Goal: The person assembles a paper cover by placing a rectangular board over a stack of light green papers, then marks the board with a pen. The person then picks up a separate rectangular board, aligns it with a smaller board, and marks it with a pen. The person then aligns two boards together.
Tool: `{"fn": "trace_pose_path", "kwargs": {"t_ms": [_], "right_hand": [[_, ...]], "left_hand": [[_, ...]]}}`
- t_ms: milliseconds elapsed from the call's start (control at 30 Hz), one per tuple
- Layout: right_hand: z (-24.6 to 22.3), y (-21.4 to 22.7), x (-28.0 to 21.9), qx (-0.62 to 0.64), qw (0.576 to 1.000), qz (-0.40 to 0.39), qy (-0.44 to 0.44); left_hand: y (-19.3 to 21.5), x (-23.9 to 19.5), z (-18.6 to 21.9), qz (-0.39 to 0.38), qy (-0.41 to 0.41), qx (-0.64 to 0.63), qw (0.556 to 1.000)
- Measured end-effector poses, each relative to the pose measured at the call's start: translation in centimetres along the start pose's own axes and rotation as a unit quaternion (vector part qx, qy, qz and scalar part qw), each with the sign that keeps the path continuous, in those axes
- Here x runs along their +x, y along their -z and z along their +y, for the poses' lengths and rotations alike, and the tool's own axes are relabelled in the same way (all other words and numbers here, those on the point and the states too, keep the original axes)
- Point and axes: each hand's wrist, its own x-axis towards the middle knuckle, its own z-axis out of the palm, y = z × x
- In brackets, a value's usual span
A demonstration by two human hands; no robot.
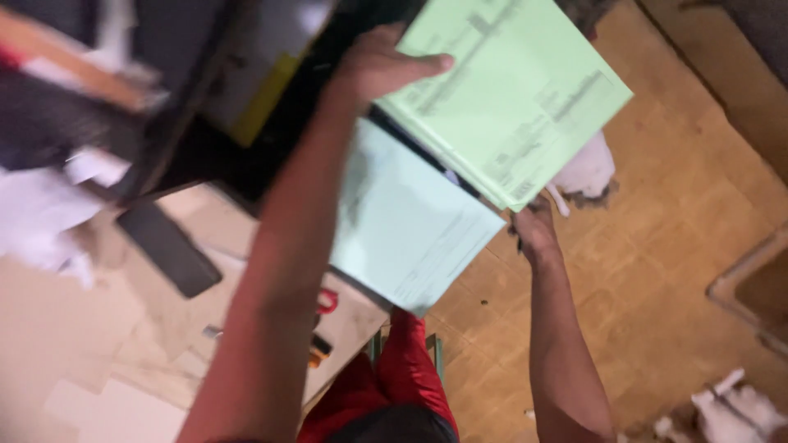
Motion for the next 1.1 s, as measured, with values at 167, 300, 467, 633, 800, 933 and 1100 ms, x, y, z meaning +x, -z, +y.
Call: {"fn": "trace_pose_path", "kwargs": {"t_ms": [167, 300, 467, 633, 800, 933, 1100], "right_hand": [[9.4, -0.7, -1.3, 0.017, 1.000, 0.002, 0.000], [25.1, 0.0, -2.1, -0.209, 0.976, -0.061, -0.019], [48.9, 1.6, 1.8, -0.664, 0.580, -0.241, 0.406], [33.2, -7.5, -17.7, -0.372, 0.905, -0.133, -0.159], [29.3, -11.5, -27.4, -0.295, 0.938, -0.158, 0.092], [20.6, -19.8, -38.8, -0.511, 0.849, -0.080, 0.103], [19.2, -28.2, -42.9, -0.459, 0.854, -0.062, 0.238]], "left_hand": [[-9.3, 1.8, -7.5, 0.380, -0.294, 0.069, 0.874], [-13.5, -14.3, -11.1, 0.373, -0.411, 0.122, 0.823], [-16.9, -32.5, -23.7, 0.418, -0.365, -0.018, 0.832], [-17.1, -45.7, -37.5, 0.516, -0.263, -0.033, 0.814], [-18.1, -55.0, -51.1, 0.601, 0.087, -0.055, 0.793], [-17.3, -60.0, -56.1, 0.515, 0.227, -0.166, 0.810], [-12.5, -63.4, -55.9, 0.375, 0.218, -0.232, 0.871]]}}
